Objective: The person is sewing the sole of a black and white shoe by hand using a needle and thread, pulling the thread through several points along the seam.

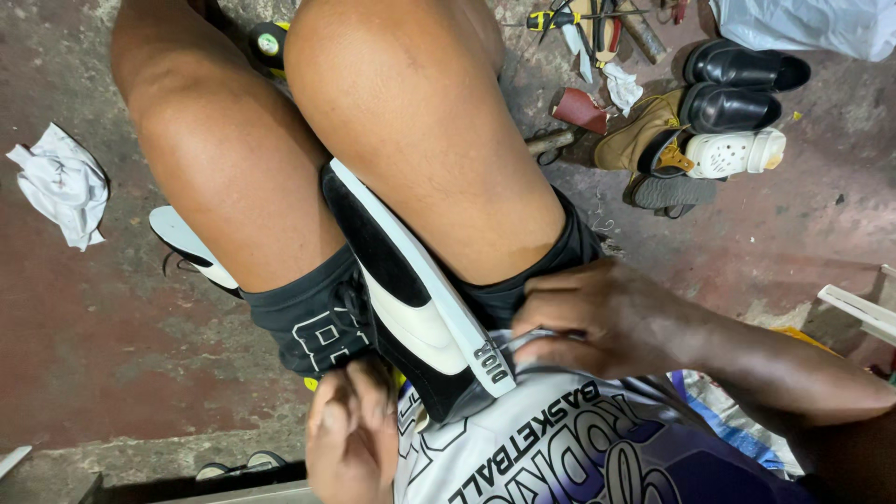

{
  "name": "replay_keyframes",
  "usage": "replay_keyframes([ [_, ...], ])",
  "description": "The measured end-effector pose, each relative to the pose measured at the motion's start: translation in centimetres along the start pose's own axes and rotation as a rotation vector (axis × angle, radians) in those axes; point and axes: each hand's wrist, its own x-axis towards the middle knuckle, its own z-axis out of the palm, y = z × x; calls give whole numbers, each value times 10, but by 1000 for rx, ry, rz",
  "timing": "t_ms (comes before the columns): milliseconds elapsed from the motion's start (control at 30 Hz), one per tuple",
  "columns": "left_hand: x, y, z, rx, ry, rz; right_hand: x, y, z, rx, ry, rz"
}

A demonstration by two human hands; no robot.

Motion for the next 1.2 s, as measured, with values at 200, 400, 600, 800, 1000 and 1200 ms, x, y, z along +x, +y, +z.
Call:
replay_keyframes([
  [200,4,11,31,1151,90,-106,-3,18,-12,664,297,-372],
  [400,23,11,39,1074,-29,-7,26,13,4,1426,123,-449],
  [600,21,9,27,958,-33,38,33,10,14,1369,103,-300],
  [800,16,10,18,967,-9,82,37,3,16,1277,170,-212],
  [1000,9,11,8,904,44,37,41,8,20,1270,246,-197],
  [1200,21,16,29,1060,-126,-18,39,10,18,1209,295,-297],
])
